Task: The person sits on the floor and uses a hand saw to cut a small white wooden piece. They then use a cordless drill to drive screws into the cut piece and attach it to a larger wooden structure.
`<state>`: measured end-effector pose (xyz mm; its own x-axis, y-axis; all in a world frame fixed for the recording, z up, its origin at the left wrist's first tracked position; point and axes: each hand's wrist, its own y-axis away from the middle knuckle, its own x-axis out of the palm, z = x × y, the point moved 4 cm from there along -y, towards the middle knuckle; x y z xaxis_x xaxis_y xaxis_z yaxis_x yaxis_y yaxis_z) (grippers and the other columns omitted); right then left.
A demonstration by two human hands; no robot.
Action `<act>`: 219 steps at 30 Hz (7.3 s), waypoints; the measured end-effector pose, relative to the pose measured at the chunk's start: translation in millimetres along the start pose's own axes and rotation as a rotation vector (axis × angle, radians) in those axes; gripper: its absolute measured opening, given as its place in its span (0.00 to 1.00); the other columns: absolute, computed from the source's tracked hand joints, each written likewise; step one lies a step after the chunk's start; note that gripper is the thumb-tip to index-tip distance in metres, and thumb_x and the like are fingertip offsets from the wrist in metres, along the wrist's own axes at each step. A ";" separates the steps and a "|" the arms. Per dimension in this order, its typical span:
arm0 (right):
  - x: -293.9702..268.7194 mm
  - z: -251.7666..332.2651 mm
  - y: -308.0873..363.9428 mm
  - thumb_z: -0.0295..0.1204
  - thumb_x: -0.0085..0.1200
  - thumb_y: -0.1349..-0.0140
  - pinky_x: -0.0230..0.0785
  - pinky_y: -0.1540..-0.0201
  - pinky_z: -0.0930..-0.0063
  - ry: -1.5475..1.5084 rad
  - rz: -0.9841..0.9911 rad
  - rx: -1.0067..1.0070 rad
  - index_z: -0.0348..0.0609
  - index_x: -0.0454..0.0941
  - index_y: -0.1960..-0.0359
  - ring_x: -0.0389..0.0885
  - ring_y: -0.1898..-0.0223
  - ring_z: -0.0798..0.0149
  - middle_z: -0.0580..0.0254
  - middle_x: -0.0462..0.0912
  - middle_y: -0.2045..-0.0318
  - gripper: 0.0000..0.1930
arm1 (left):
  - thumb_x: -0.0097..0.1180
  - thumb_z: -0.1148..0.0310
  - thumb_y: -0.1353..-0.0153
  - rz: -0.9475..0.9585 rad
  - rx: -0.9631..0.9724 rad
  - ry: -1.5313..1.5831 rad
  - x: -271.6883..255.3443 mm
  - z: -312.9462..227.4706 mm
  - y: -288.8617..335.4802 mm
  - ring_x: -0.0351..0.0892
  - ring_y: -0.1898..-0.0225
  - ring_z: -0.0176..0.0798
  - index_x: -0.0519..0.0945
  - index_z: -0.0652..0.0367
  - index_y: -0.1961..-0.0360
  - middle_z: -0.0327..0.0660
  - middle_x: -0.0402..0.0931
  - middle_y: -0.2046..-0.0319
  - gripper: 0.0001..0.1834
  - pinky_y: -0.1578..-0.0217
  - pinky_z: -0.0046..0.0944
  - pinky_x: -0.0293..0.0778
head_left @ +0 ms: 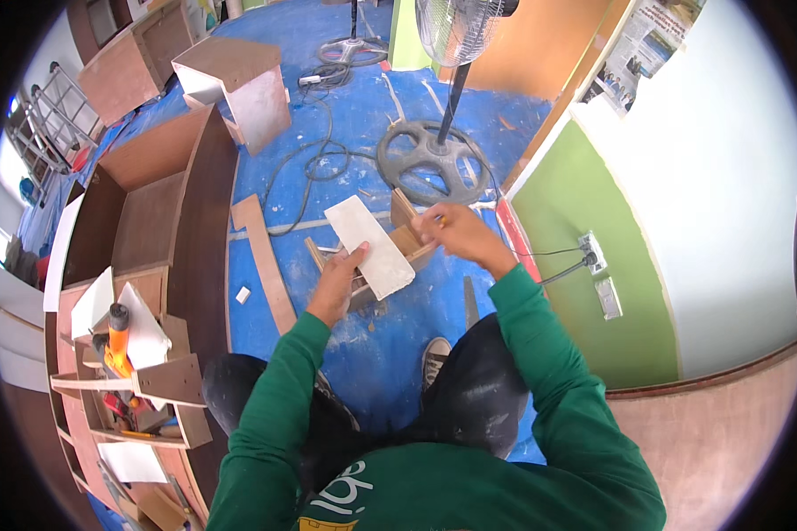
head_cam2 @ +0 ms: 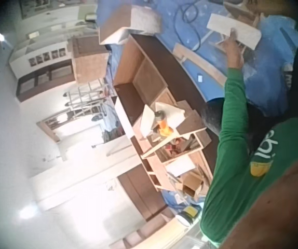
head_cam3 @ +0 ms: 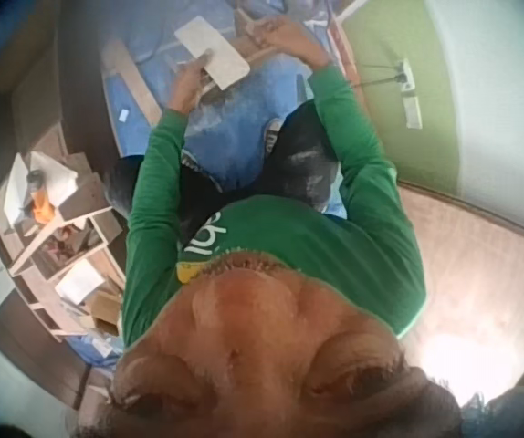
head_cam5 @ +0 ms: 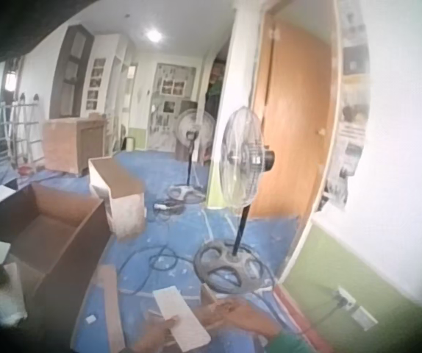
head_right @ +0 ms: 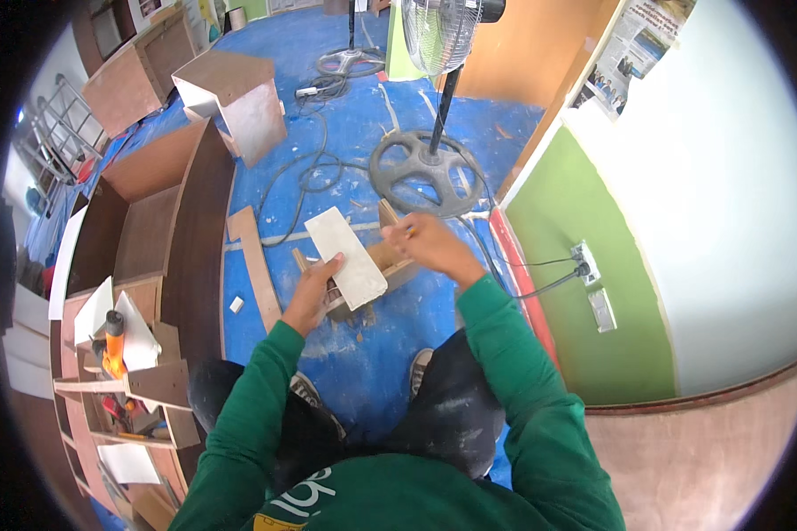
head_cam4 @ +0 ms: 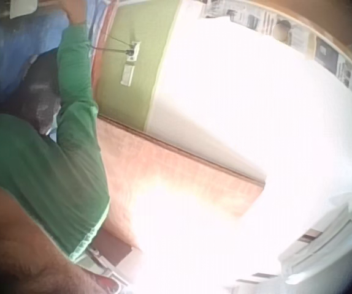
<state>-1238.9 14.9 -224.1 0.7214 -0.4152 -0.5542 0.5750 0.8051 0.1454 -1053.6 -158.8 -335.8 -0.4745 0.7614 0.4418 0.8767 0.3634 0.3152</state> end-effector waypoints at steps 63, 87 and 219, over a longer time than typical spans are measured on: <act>-201.2 -152.2 -563.1 0.30 0.70 0.30 0.77 0.55 0.67 -0.585 -0.555 -0.421 0.44 0.84 0.53 0.82 0.59 0.65 0.63 0.85 0.61 0.09 | 0.63 0.63 0.27 -0.865 0.473 0.047 -153.4 68.2 -123.7 0.82 0.46 0.36 0.69 0.63 0.24 0.42 0.82 0.45 0.34 0.44 0.39 0.79; -165.9 -108.6 -641.9 0.35 0.56 0.24 0.67 0.56 0.73 -0.460 -0.036 -0.456 0.49 0.81 0.66 0.74 0.65 0.71 0.70 0.78 0.70 0.10 | 0.63 0.69 0.28 -0.868 0.510 0.003 -128.4 56.9 -112.2 0.80 0.45 0.35 0.79 0.64 0.36 0.40 0.82 0.44 0.22 0.40 0.38 0.72; 138.1 53.6 83.2 0.34 0.55 0.20 0.71 0.34 0.65 -0.669 0.217 0.036 0.35 0.69 0.27 0.81 0.39 0.62 0.54 0.80 0.36 0.25 | 0.52 0.39 0.24 -0.054 0.209 -0.521 23.9 -48.4 131.4 0.83 0.39 0.59 0.77 0.76 0.36 0.65 0.81 0.41 0.42 0.38 0.51 0.76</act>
<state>-1070.8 1.8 -244.6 0.8971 -0.4274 0.1117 0.3952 0.8895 0.2294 -953.6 -118.8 -243.1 -0.4638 0.8838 -0.0607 0.8744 0.4677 0.1289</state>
